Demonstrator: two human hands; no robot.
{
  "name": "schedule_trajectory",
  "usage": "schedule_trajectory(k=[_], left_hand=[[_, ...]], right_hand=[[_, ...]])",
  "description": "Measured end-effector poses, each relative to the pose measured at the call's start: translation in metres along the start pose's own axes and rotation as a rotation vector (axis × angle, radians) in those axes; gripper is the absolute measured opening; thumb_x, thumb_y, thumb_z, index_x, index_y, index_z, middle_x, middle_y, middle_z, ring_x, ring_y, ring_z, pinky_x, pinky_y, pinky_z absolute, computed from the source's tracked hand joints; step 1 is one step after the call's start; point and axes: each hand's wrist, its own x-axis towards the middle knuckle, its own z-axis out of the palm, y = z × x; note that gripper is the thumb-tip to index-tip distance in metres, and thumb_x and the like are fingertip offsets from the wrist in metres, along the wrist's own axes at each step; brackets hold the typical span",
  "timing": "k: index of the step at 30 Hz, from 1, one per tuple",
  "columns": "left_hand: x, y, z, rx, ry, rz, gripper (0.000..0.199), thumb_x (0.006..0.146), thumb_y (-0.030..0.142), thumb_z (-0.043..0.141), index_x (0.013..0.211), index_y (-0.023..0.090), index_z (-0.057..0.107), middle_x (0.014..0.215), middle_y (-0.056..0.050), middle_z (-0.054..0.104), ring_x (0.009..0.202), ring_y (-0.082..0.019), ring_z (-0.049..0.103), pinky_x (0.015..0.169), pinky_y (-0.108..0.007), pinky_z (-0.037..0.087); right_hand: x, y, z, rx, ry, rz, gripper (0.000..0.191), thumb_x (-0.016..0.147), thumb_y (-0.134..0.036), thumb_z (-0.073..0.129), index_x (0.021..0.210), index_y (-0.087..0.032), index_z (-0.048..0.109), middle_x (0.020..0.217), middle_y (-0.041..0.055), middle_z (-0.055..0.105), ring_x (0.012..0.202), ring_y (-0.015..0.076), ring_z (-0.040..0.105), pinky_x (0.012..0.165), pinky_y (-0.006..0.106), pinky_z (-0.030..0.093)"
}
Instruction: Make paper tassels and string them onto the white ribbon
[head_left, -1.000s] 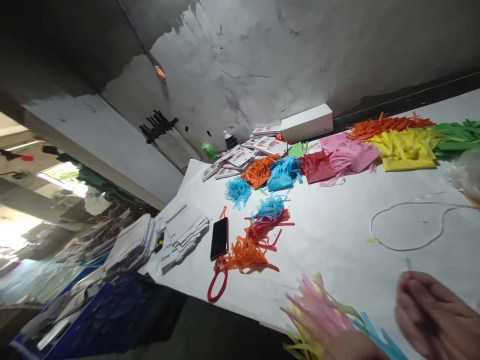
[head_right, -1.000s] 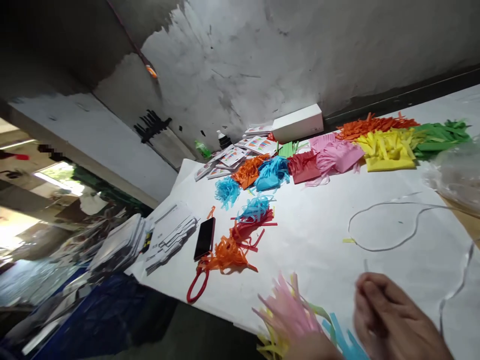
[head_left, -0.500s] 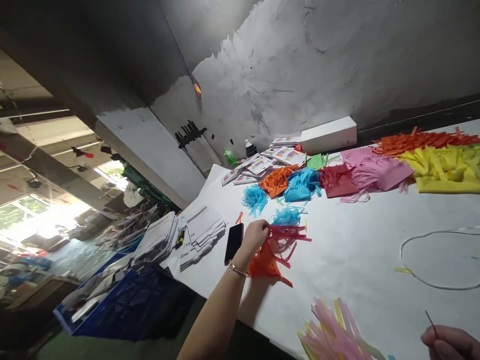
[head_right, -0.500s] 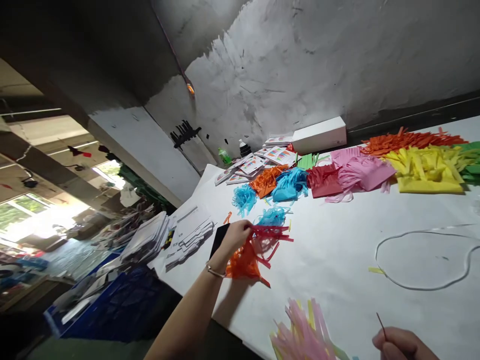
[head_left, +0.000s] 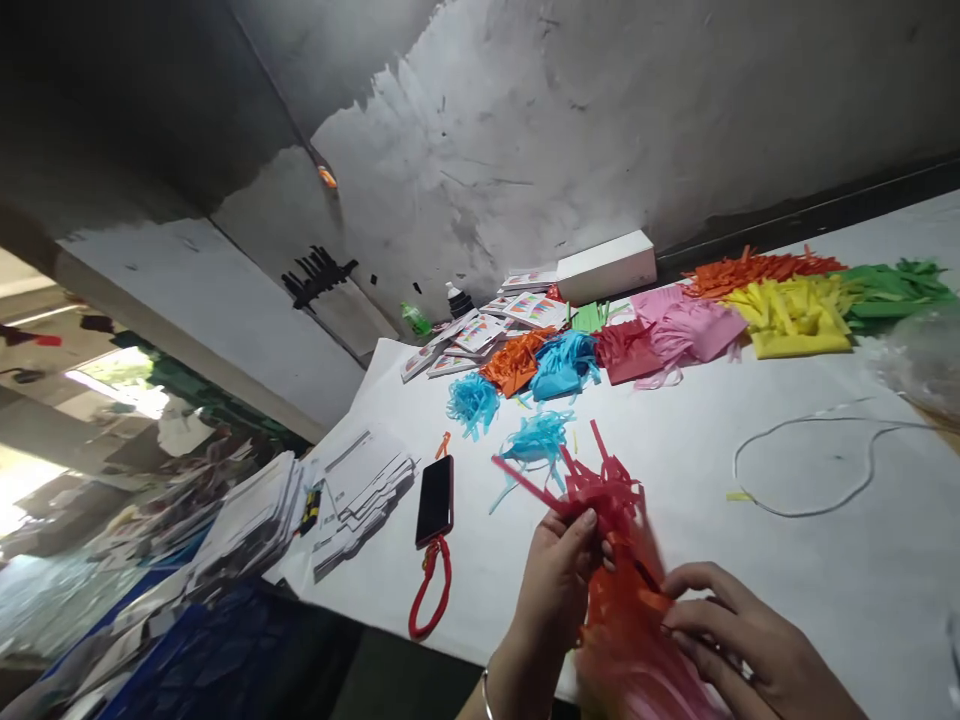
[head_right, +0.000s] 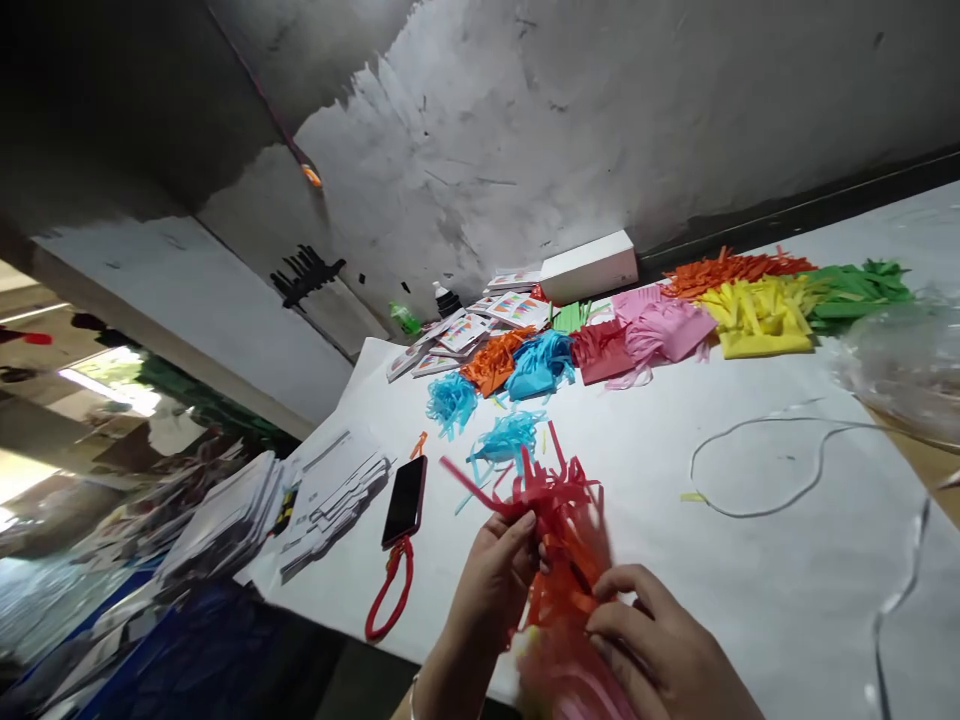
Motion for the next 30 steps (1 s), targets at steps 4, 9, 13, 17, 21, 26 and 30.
schedule_trajectory(k=[4, 9, 13, 17, 21, 26, 30], left_hand=[[-0.007, -0.016, 0.009, -0.120, 0.035, -0.046, 0.041, 0.064, 0.038, 0.094, 0.080, 0.014, 0.066, 0.062, 0.000, 0.066, 0.054, -0.009, 0.060, 0.054, -0.019, 0.049], [-0.014, -0.027, -0.001, -0.010, 0.079, 0.042, 0.035, 0.076, 0.039, 0.085, 0.094, 0.015, 0.066, 0.078, -0.005, 0.071, 0.070, -0.017, 0.068, 0.065, -0.027, 0.056], [-0.023, -0.024, -0.020, 0.483, 0.168, 0.739, 0.030, 0.089, 0.017, 0.069, 0.118, 0.025, 0.065, 0.114, -0.006, 0.069, 0.112, -0.020, 0.064, 0.096, -0.032, 0.052], [-0.028, -0.005, -0.020, 1.246, -0.365, 1.106, 0.041, 0.091, 0.001, 0.056, 0.122, 0.025, 0.065, 0.119, -0.006, 0.071, 0.127, -0.025, 0.055, 0.125, -0.053, 0.018], [-0.028, 0.008, -0.012, 1.262, -0.616, 0.738, 0.011, 0.096, 0.014, 0.057, 0.098, 0.021, 0.066, 0.090, -0.004, 0.071, 0.093, -0.021, 0.064, 0.117, -0.051, 0.033], [-0.038, -0.015, -0.020, 0.875, -0.336, 0.478, 0.016, 0.101, 0.029, 0.057, 0.102, 0.021, 0.072, 0.089, -0.007, 0.069, 0.085, -0.021, 0.065, 0.077, -0.031, 0.053], [-0.058, -0.042, -0.014, 0.491, 0.044, 0.398, 0.023, 0.090, 0.043, 0.074, 0.096, 0.022, 0.078, 0.090, -0.007, 0.070, 0.081, -0.021, 0.067, 0.072, -0.029, 0.055]], right_hand=[[-0.005, 0.005, 0.003, 0.001, -0.025, 0.066, 0.023, 0.105, -0.028, 0.045, 0.105, -0.027, 0.068, 0.117, 0.0064, 0.062, 0.100, 0.0150, 0.069, 0.088, 0.020, 0.056], [-0.004, 0.004, 0.002, -0.028, 0.069, 0.018, 0.022, 0.107, -0.023, 0.040, 0.099, -0.026, 0.061, 0.095, 0.0006, 0.066, 0.090, 0.0116, 0.069, 0.081, 0.017, 0.055], [-0.005, 0.011, -0.006, -0.348, 0.172, -0.179, 0.026, 0.100, -0.011, 0.041, 0.110, -0.023, 0.061, 0.106, 0.0051, 0.069, 0.095, 0.0138, 0.072, 0.079, 0.018, 0.057], [-0.007, 0.009, -0.012, -0.367, 0.005, -0.258, 0.028, 0.098, -0.007, 0.039, 0.112, -0.021, 0.059, 0.103, 0.0077, 0.071, 0.090, 0.0149, 0.073, 0.075, 0.019, 0.058], [-0.010, 0.003, -0.020, -0.285, -0.001, -0.372, 0.023, 0.099, -0.012, 0.044, 0.117, -0.020, 0.056, 0.105, 0.0101, 0.071, 0.091, 0.0161, 0.073, 0.078, 0.020, 0.059], [-0.021, 0.009, -0.030, -0.305, 0.259, -0.132, 0.020, 0.102, -0.019, 0.046, 0.111, -0.027, 0.062, 0.104, 0.0027, 0.074, 0.089, 0.0112, 0.075, 0.075, 0.011, 0.056], [-0.029, 0.002, -0.027, -0.223, 0.191, 0.027, 0.013, 0.102, -0.029, 0.055, 0.107, -0.029, 0.067, 0.086, -0.0028, 0.076, 0.072, 0.0123, 0.075, 0.065, 0.012, 0.057]])
